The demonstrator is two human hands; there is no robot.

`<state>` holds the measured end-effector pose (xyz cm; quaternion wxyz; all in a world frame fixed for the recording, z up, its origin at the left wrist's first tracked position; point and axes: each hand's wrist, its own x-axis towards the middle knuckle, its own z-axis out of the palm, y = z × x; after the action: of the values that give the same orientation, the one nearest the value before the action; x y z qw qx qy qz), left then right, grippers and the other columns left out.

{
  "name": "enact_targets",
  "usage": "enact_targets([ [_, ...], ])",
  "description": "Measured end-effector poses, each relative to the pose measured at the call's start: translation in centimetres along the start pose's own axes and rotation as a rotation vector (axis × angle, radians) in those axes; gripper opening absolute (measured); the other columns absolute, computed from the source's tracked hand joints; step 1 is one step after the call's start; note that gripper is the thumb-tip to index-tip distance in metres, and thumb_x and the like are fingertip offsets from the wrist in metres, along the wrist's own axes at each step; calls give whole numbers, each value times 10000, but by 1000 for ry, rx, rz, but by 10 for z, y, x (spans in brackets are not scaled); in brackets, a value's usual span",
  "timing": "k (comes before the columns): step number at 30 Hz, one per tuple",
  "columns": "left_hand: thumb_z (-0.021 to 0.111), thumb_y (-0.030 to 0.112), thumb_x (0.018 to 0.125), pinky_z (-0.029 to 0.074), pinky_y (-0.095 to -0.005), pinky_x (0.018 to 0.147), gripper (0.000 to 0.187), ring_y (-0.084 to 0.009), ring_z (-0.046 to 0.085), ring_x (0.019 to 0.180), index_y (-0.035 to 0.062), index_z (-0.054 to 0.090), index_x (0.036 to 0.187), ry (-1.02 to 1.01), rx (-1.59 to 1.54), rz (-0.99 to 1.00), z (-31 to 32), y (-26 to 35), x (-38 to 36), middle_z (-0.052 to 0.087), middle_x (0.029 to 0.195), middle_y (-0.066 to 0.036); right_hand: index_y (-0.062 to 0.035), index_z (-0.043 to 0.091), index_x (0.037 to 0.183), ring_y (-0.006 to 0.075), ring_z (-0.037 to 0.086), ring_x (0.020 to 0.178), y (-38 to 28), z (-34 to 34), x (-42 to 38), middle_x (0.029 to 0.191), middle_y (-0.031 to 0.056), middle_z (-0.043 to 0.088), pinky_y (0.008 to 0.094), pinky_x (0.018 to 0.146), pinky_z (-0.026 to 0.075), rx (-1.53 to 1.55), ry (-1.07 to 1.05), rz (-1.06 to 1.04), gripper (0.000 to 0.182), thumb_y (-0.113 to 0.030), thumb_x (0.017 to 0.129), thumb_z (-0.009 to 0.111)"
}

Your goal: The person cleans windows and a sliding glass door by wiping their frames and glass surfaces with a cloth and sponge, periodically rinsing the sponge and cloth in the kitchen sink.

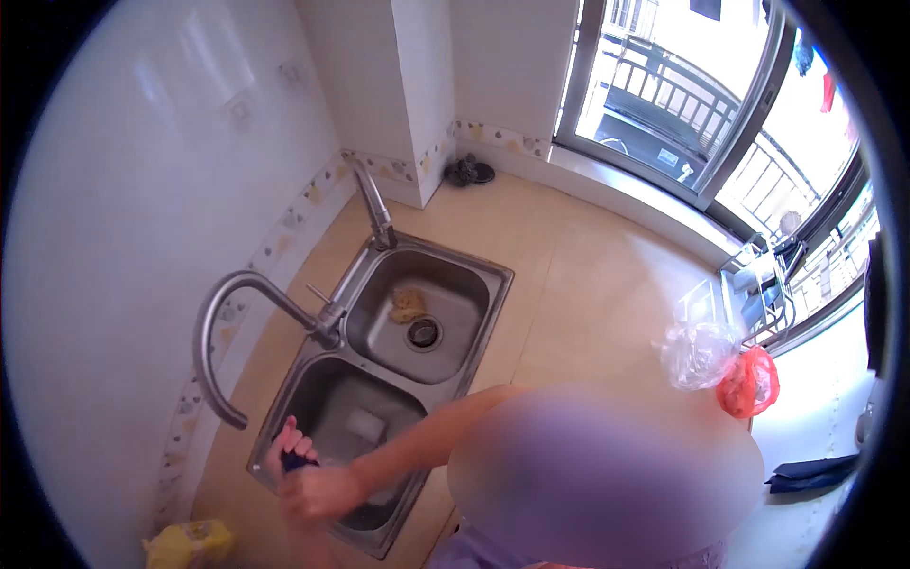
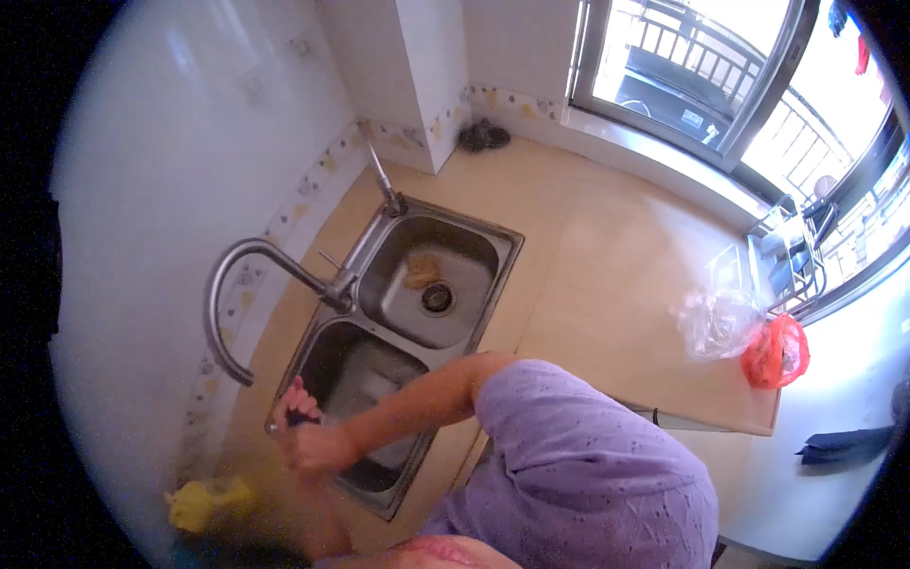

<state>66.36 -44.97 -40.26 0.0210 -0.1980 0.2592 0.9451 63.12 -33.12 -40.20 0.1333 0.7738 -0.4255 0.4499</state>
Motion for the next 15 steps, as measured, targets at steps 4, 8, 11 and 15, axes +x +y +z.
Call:
enact_targets([
  [4,540,84,801,458,-321,501,245,-133,478,500,26,553,1039,156,338,-103,35,-17,13,409,549,16,-55,623,702,269,580,788,-8,-7,-33,774,93,586,384,680,452,34,-205,-48,178,-217,630,606],
  [8,570,43,758,454,-333,460,261,-165,478,434,-36,549,1006,254,680,-228,29,-29,47,427,514,-28,-74,663,668,252,614,727,5,18,-63,749,63,627,369,622,470,-69,-370,-106,149,-214,648,615],
  [11,584,14,733,447,-316,446,241,-160,486,423,-57,568,963,215,865,-275,26,-32,70,455,512,-38,-103,688,672,241,637,741,16,34,-71,768,44,658,365,607,478,-79,-546,-53,118,-194,666,613],
  [15,578,-18,708,438,-286,441,166,-146,502,422,-68,610,863,231,1102,-264,22,-41,96,517,539,-61,-131,704,689,217,645,807,38,73,-86,828,35,679,371,648,487,-132,-665,46,102,-168,691,609],
])
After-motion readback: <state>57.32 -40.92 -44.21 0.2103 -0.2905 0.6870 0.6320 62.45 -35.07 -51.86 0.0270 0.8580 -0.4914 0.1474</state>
